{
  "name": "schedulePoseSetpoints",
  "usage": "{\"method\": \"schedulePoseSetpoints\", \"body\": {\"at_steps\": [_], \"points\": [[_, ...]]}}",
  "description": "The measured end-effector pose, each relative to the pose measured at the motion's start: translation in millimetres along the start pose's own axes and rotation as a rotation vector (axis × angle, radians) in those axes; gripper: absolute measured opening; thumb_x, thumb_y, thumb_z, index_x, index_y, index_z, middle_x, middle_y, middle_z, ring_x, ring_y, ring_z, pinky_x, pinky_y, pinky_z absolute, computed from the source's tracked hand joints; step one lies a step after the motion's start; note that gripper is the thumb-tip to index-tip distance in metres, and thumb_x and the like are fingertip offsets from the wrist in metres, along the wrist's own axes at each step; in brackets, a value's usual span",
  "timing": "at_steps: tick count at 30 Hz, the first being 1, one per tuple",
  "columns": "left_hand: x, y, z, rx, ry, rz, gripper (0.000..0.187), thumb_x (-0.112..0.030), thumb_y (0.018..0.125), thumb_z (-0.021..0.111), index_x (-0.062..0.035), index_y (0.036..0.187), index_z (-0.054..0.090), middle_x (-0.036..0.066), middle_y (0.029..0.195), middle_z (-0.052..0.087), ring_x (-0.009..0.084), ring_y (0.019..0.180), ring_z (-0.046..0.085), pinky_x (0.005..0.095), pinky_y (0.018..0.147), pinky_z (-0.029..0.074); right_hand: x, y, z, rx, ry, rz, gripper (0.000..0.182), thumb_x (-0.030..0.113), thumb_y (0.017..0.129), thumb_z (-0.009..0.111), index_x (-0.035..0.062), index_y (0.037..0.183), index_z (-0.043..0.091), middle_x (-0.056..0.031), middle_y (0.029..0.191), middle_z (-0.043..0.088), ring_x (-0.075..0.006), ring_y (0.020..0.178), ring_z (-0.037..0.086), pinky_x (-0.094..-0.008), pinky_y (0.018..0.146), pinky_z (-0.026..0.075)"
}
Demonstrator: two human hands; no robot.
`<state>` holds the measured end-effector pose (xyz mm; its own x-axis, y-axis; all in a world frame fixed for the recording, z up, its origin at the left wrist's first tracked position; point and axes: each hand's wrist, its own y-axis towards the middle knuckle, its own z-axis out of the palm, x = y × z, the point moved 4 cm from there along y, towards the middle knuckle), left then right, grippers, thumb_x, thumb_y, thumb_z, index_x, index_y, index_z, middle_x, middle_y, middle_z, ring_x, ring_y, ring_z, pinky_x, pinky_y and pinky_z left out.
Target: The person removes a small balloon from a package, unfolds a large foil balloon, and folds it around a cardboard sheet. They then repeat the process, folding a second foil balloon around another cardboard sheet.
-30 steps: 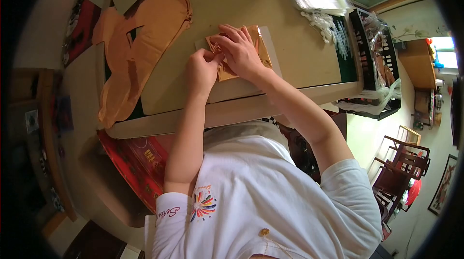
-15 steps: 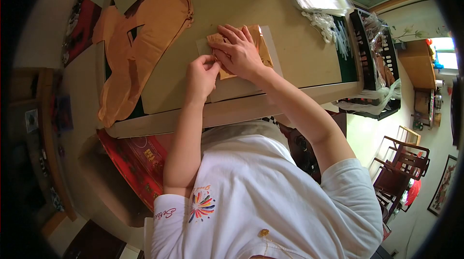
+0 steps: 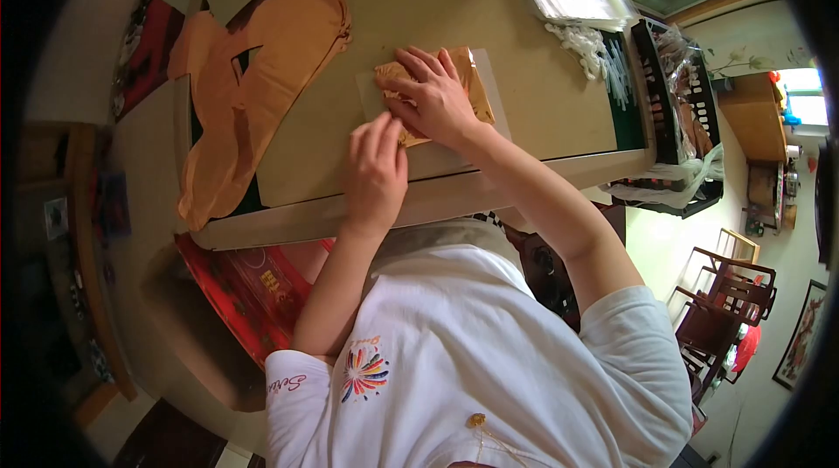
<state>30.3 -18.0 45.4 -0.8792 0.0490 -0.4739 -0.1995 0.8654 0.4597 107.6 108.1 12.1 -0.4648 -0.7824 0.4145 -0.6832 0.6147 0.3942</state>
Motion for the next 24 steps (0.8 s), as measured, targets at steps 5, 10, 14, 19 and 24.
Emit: {"method": "schedulePoseSetpoints", "body": {"at_steps": [5, 10, 14, 19, 24], "points": [[0.5, -30.4, 18.5, 0.141, 0.133, 0.123, 0.033, -0.011, 0.085, 0.059, 0.0008, 0.116, 0.059, 0.011, 0.126, 0.056, 0.0259, 0.118, 0.050, 0.0428, 0.099, 0.038, -6.4, -1.0, 4.5, 0.027, 0.023, 0.009, 0.041, 0.037, 0.082, 0.067, 0.0207, 0.120, 0.064, -0.0148, 0.140, 0.046, -0.0330, 0.134, 0.037, -0.0554, 0.111, 0.023], [0.0, -28.9, 17.3, 0.138, 0.121, 0.119, 0.034, -0.009, 0.084, 0.059, -0.0003, 0.117, 0.058, 0.012, 0.125, 0.057, 0.0278, 0.117, 0.051, 0.0442, 0.097, 0.039, -8.6, 11.7, -6.1, 0.112, 0.043, 0.027, 0.059, 0.043, 0.074, 0.074, 0.0190, 0.126, 0.059, -0.0158, 0.138, 0.046, -0.0353, 0.133, 0.036, -0.0557, 0.111, 0.023], [-1.7, -29.1, 16.0, 0.152, 0.150, 0.123, 0.036, -0.009, 0.084, 0.059, -0.0012, 0.119, 0.057, 0.012, 0.125, 0.057, 0.0285, 0.117, 0.052, 0.0451, 0.095, 0.040, -14.1, 31.6, -7.2, 0.227, 0.001, 0.018, 0.065, 0.045, 0.068, 0.078, 0.0187, 0.124, 0.060, -0.0157, 0.137, 0.047, -0.0351, 0.131, 0.037, -0.0516, 0.111, 0.024], [0.2, -31.1, 20.5, 0.164, 0.173, 0.103, 0.038, -0.009, 0.084, 0.059, -0.0022, 0.122, 0.055, 0.011, 0.127, 0.056, 0.0282, 0.118, 0.051, 0.0452, 0.096, 0.040, -27.7, 57.8, 2.2, 0.205, 0.049, -0.016, 0.061, 0.044, 0.064, 0.079, 0.0182, 0.118, 0.065, -0.0155, 0.136, 0.047, -0.0344, 0.130, 0.039, -0.0455, 0.111, 0.026], [-0.5, -31.3, 19.8, 0.175, 0.190, 0.103, 0.040, -0.009, 0.085, 0.058, -0.0021, 0.124, 0.054, 0.010, 0.128, 0.055, 0.0277, 0.119, 0.050, 0.0450, 0.097, 0.040, -36.8, 73.0, 14.1, 0.134, 0.035, -0.032, 0.055, 0.039, 0.068, 0.077, 0.0175, 0.118, 0.065, -0.0146, 0.136, 0.048, -0.0345, 0.127, 0.042, -0.0448, 0.110, 0.027]]}}
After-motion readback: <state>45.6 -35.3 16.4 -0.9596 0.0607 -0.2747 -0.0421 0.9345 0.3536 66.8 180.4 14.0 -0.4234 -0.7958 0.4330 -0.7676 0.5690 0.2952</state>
